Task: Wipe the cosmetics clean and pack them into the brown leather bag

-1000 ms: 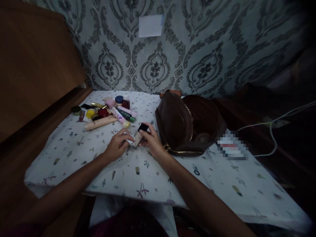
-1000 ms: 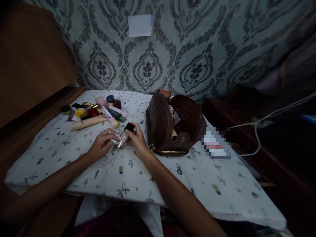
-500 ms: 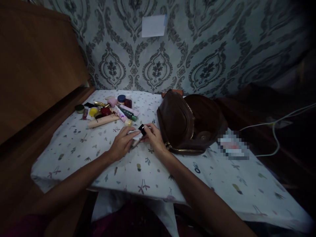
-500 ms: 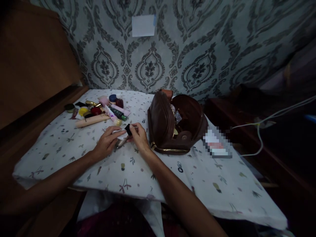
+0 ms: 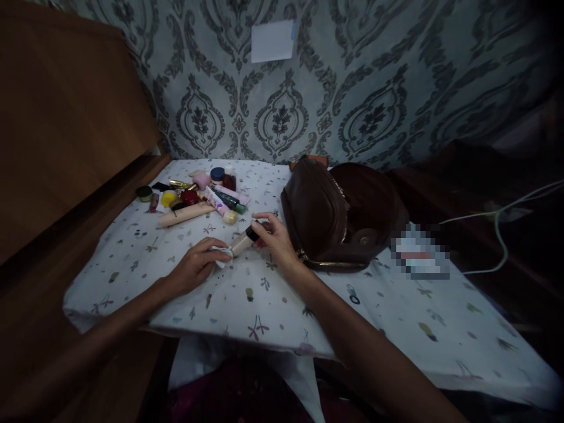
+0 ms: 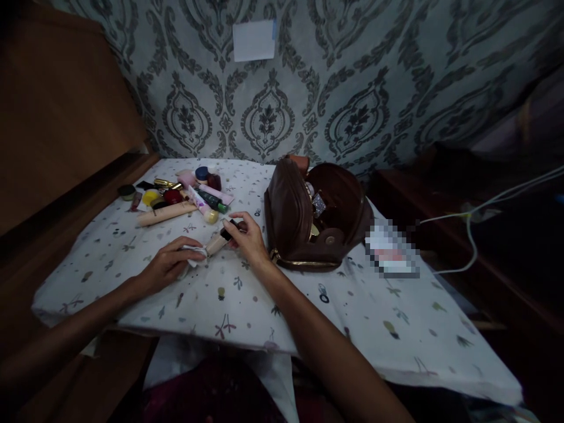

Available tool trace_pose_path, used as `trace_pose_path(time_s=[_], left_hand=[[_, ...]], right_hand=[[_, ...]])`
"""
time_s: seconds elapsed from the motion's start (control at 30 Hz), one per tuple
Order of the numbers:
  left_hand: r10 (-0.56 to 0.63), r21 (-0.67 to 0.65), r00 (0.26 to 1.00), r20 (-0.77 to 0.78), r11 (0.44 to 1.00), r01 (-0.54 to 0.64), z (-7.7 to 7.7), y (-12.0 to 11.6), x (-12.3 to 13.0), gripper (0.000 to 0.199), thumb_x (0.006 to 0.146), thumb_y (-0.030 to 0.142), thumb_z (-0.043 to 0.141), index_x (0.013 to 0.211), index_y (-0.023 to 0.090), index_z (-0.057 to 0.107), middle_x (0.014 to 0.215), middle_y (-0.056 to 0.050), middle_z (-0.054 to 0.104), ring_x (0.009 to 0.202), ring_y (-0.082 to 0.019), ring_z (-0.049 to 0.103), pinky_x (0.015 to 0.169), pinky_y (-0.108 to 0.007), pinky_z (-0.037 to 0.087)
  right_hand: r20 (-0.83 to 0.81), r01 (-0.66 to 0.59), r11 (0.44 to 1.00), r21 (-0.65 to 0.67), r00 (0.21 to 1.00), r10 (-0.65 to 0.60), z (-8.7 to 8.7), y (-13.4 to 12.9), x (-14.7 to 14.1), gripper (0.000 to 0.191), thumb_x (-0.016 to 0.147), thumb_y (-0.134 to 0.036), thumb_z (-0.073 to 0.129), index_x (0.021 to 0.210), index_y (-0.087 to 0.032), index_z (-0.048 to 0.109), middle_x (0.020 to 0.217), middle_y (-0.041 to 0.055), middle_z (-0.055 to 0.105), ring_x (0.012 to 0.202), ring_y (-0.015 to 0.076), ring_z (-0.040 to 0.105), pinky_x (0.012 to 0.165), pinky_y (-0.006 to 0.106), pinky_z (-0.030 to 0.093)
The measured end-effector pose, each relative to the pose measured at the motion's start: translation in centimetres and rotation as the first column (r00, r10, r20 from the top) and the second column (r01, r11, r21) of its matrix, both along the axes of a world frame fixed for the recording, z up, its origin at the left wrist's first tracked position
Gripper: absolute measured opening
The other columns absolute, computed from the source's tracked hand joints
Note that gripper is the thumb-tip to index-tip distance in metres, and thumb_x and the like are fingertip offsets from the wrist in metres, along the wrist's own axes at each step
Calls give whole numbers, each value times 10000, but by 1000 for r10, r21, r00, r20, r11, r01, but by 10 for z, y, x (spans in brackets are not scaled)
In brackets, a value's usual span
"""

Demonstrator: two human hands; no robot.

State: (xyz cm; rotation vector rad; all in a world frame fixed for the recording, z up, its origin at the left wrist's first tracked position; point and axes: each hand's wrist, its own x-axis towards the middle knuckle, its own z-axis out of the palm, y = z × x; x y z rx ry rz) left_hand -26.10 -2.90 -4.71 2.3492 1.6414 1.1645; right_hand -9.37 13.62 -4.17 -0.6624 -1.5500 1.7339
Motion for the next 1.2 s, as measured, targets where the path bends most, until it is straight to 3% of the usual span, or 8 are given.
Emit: trace_pose_path(time_s=[0.13, 0.33, 0.53, 0.73, 0.83, 0.93, 1.07, 1.2], left_hand=[[55, 47, 998, -14, 997, -54, 5, 7, 11, 376, 959, 105, 418, 1184, 251, 682, 1172, -111, 631, 1087, -215, 602, 956, -400, 490], [80, 156, 986, -147, 986, -57, 12, 28, 31, 398, 956, 90, 395, 1224, 233, 651, 1203, -123, 631, 1118, -234, 563, 941, -430, 495], [49, 67, 988, -148, 997, -40, 6, 16, 15, 357, 930, 75, 444, 1143, 244, 675, 1198, -111, 642, 1088, -232, 575, 957, -452, 488], [143, -47, 990, 19, 989, -142, -6, 4, -4, 390, 891, 48, 426, 1066, 232, 722, 1204, -96, 603, 1107, -212, 602, 938, -379, 499], [228, -141, 963, 141, 968, -209, -11, 8, -4, 399, 863, 50, 426, 1022, 232, 744, 1223, -78, 579, 1046, -192, 620, 864, -318, 515], [296, -183, 921, 253, 949, -255, -13, 14, -4, 386, 832, 75, 455, 1009, 234, 759, 1151, -67, 597, 1075, -207, 605, 922, -336, 489], [373, -234, 819, 436, 926, -297, -13, 20, -2, 340, 773, 128, 501, 961, 207, 774, 987, -57, 648, 996, -213, 611, 909, -343, 465], [441, -325, 667, 600, 897, -300, -6, 22, 7, 275, 734, 187, 557, 902, 170, 773, 914, -51, 684, 861, -186, 603, 796, -287, 461]], right_hand=[[4, -12, 996, 89, 1000, 11, 3, -2, 1, 386, 689, -561, 751, 862, -223, 686, 615, -51, 575, 433, 89, 466, 420, 234, 370], [-5, 10, 990, 138, 1000, -9, 0, 0, 0, 413, 677, -609, 755, 730, -213, 647, 528, -60, 518, 422, 89, 430, 410, 229, 334], [59, 42, 992, 117, 997, -49, -10, 6, -2, 494, 699, -701, 697, 674, -217, 602, 456, -62, 481, 395, 104, 446, 392, 235, 336], [110, 41, 998, 55, 993, -47, -14, 8, -3, 519, 675, -712, 709, 644, -216, 557, 491, -51, 510, 402, 112, 491, 389, 246, 372], [125, 19, 998, 60, 992, -26, -11, 7, -1, 480, 682, -658, 732, 639, -212, 557, 487, -54, 507, 404, 109, 490, 387, 240, 368], [113, -36, 999, 21, 993, 34, -8, 6, 0, 394, 665, -553, 783, 700, -202, 609, 535, -49, 559, 423, 105, 506, 392, 236, 388], [50, -121, 987, -107, 991, 127, -4, 1, 1, 357, 629, -453, 826, 773, -192, 629, 617, -37, 641, 476, 117, 582, 446, 244, 489], [3, -120, 960, -252, 992, 125, -5, -2, -1, 384, 604, -414, 849, 766, -183, 588, 624, -35, 654, 489, 117, 613, 458, 227, 525]])
